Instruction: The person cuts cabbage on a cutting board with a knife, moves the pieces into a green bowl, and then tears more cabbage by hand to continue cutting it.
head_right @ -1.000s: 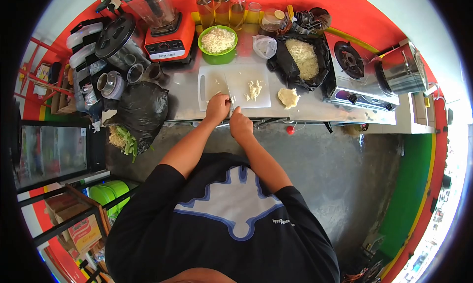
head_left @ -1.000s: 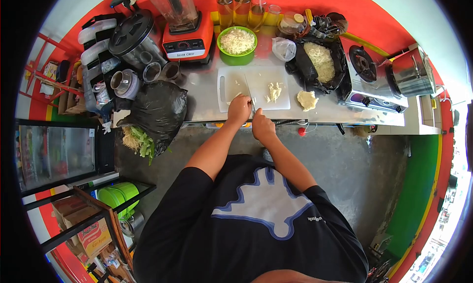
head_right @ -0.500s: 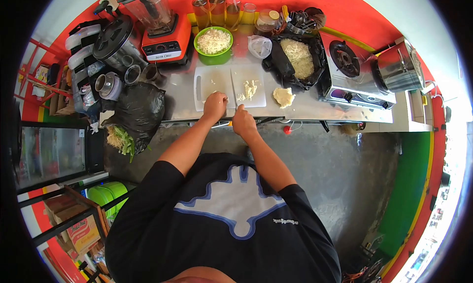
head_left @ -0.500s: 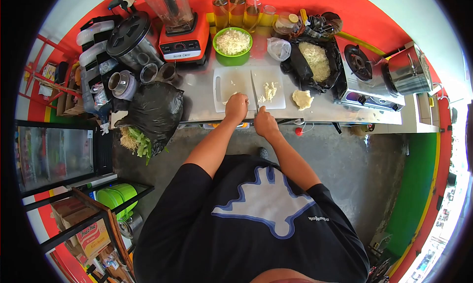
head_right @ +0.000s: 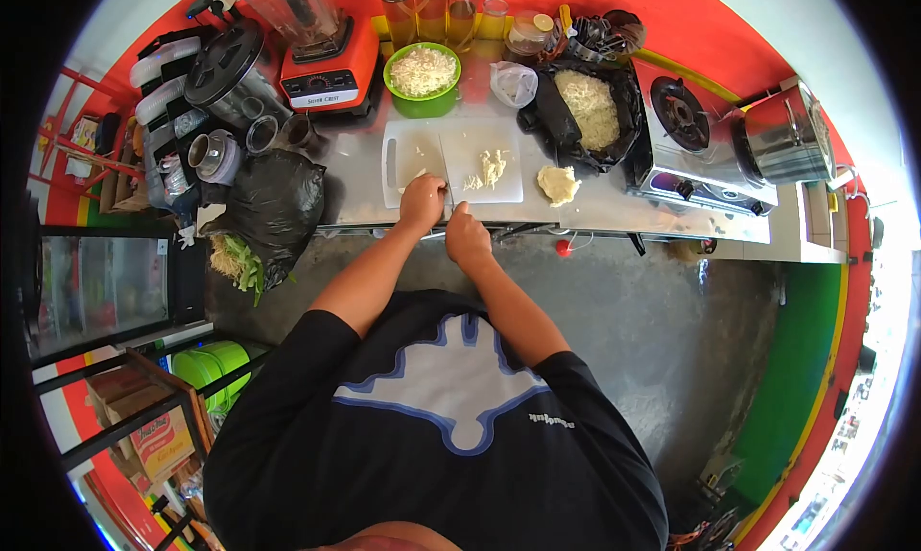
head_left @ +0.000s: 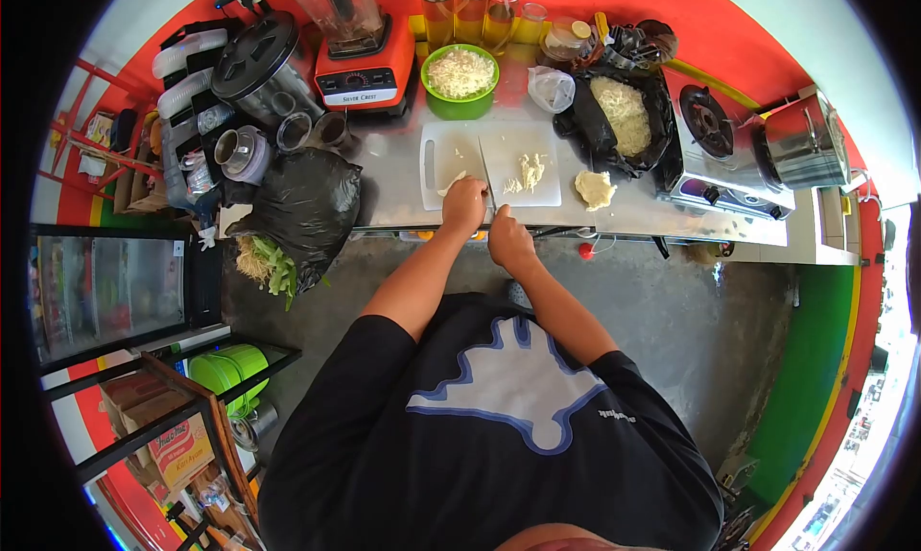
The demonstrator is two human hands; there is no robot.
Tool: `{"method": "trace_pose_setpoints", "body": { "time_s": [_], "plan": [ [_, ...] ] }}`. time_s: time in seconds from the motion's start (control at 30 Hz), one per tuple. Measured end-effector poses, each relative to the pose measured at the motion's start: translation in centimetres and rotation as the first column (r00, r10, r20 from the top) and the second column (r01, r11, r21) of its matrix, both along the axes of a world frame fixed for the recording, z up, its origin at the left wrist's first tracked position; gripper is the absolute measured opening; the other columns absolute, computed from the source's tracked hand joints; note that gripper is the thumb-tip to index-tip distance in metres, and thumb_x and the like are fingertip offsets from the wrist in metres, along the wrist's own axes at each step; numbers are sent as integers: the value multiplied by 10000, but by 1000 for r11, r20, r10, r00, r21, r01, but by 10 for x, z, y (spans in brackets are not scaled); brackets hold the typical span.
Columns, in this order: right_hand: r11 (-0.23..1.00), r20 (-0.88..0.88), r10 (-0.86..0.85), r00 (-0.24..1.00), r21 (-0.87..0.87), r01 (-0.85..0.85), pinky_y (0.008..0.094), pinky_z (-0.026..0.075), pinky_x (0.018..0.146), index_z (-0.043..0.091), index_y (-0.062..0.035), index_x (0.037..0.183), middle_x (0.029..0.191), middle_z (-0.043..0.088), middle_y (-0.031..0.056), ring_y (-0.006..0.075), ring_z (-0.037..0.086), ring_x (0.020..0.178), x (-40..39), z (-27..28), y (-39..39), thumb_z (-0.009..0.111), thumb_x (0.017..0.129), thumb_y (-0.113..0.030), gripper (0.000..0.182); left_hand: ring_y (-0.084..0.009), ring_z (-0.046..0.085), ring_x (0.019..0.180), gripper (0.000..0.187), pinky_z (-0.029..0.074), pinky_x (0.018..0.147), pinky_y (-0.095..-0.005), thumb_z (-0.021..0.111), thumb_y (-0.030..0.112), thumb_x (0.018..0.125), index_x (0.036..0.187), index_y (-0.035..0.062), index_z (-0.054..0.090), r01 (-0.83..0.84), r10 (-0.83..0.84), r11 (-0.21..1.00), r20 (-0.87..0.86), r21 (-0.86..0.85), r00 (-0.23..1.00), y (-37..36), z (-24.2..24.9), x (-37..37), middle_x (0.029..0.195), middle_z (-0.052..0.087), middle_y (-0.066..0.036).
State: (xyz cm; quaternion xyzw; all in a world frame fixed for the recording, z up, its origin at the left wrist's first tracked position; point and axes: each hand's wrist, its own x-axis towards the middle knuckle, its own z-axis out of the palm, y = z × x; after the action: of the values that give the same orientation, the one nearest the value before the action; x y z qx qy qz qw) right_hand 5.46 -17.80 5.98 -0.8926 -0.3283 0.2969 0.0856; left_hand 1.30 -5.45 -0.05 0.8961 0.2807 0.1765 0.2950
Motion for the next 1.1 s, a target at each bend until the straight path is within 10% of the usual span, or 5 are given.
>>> {"method": "trace_pose_setpoints", "body": {
  "time_s": [1.1],
  "plan": [
    [1000, 34, -11, 999, -13, 11, 514, 552, 858, 409, 18, 1121, 1039, 681, 311, 458, 678, 1010, 3, -3, 9, 480, 967, -93, 203, -315, 670, 838, 65, 527, 716, -426, 735, 99, 783, 820, 56, 703, -129, 137, 977, 33, -170, 990, 2, 6, -3, 867, 680, -110]
  ]
}}
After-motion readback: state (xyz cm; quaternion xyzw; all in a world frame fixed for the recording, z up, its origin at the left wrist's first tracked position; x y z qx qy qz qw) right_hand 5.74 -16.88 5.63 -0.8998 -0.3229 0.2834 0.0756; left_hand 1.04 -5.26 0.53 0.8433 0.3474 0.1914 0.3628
